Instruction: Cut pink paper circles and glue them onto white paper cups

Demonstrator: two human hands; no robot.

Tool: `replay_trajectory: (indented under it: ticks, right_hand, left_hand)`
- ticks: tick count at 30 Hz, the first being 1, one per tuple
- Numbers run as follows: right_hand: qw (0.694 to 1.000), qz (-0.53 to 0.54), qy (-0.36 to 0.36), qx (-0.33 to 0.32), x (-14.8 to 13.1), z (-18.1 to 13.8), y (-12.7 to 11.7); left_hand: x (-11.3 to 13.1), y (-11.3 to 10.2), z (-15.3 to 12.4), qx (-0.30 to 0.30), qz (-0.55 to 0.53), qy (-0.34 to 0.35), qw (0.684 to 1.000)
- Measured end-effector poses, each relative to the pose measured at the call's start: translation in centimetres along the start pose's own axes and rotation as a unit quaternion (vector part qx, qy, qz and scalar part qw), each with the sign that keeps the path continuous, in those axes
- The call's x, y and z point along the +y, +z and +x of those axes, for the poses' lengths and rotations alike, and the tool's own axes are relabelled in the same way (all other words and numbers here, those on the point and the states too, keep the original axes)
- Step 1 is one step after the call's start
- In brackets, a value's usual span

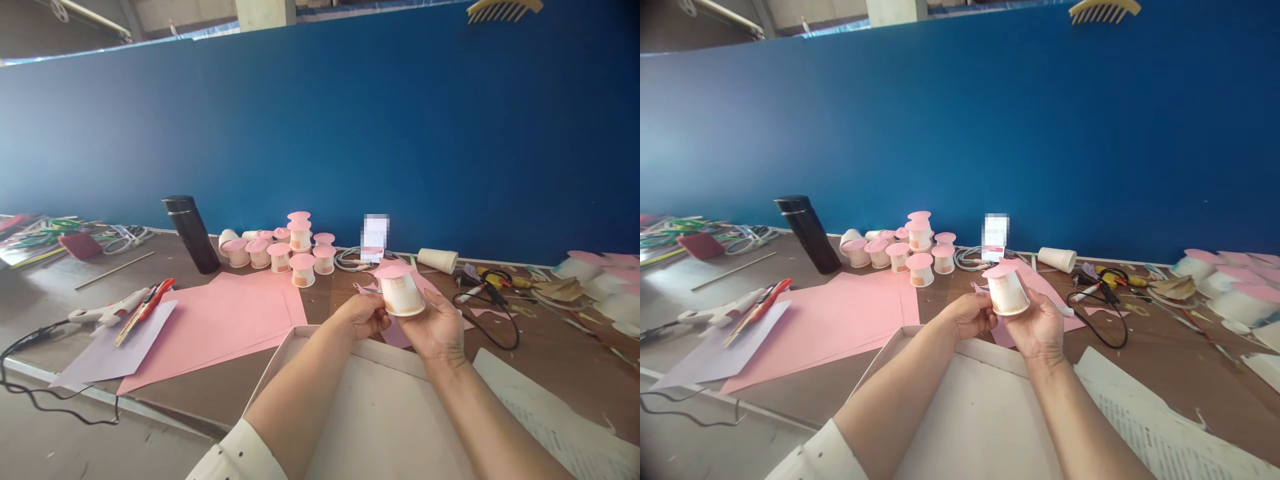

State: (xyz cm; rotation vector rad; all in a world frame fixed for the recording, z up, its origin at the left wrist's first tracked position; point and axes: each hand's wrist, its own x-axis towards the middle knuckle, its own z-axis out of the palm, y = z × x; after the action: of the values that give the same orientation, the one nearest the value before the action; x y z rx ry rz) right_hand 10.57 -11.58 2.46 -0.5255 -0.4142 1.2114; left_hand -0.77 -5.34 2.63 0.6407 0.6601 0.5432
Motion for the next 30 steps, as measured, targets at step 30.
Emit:
replay_trajectory:
  ticks: [30]
  right_hand:
    - [0.994,0.059,0.083,0.047,0.7,0.0,0.1]
  left_hand:
    - [-1.1,1.2,-1.0,-0.009,0.191,0.342,0.92]
